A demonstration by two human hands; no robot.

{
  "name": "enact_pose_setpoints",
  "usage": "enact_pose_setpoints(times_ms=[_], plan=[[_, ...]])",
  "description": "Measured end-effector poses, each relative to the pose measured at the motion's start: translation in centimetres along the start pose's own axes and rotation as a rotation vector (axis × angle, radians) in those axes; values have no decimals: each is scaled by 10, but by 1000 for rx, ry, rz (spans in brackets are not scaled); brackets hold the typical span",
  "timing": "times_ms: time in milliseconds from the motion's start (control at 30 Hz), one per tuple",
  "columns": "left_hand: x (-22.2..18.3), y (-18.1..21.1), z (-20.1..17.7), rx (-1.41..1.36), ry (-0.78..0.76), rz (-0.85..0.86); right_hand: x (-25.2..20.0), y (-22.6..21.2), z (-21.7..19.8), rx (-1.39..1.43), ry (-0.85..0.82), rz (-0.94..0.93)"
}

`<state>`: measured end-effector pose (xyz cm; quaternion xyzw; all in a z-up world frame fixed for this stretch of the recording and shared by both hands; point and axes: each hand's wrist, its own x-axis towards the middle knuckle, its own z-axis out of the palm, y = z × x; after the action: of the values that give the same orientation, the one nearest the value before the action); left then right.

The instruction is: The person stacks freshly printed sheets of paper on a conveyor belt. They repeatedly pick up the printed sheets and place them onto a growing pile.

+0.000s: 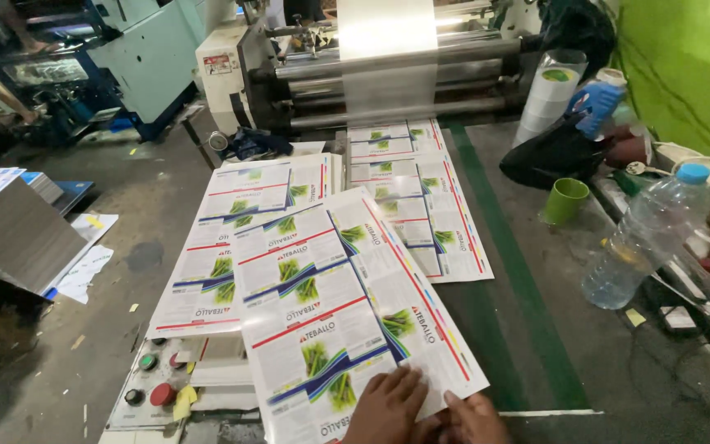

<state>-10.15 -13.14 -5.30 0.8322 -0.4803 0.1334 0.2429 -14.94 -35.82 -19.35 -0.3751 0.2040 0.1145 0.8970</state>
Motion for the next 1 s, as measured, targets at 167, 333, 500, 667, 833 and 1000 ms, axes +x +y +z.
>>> enact_pose_setpoints(times_ms=[167,333,500,667,833,1000], plan=[[9,-10,-85,122,-23,-234,2,-6,-84,-122,198,-81],[-8,-103,-95,278,184,-429,-17,-11,-136,-171,294,-128],[-14,-130,-108,458,408,-458,-43,-26,-152,-243,443,-208],[-28,-137,-102,668,207,-436,-58,-25,-191,-236,497,-12],[-37,-129,-113,558,153,-492,-72,-30,-173,-235,568,-65],[-32,-103,-139,479,324,-450,-81,-38,-142,-381,698,-78]])
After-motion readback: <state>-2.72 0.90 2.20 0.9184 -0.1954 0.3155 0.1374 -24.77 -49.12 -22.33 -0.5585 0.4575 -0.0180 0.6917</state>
